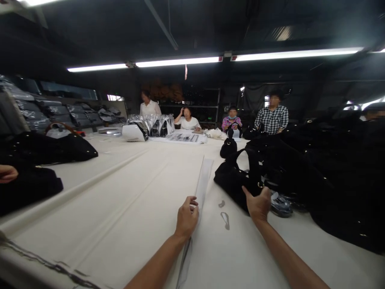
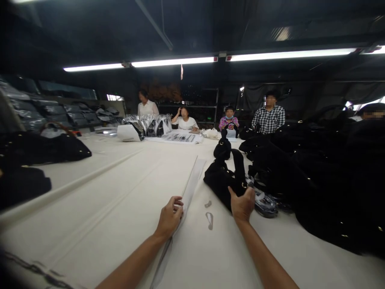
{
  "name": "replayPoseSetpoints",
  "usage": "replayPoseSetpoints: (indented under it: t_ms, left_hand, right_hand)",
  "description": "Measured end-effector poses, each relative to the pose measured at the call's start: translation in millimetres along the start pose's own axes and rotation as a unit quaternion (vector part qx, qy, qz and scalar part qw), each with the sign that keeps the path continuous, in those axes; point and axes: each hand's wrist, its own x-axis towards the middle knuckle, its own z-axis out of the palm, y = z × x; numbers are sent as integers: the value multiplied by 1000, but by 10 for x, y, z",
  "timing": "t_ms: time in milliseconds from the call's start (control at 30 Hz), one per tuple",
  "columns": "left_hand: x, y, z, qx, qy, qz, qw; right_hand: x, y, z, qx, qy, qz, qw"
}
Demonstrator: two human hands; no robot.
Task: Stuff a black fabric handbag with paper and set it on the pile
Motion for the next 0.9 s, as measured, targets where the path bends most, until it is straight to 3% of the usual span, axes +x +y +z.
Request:
replayPoseSetpoints:
  t_ms: [167,333,467,633,900]
  left_hand:
    - [-31,13,18,14,-21,-9,1000]
    - [-96,43,78,17,-52,-19,998]
    - [-205,48,149,3,-52,-7,999]
    - [-313,37,172,-14,-53,-21,998]
    - [-221,-24,155,-29,-82,-65,994]
  right_hand:
    - [350,-117,1017,-56,40,22,997]
    - [559,-141,1647,-77,30,0,997]
    - [461,-161,1846,-72,13,-48,996]
    - [353,-162,1833,-89,11,-17,996]
    - [847,-84,2091,-107,-47,-42,992]
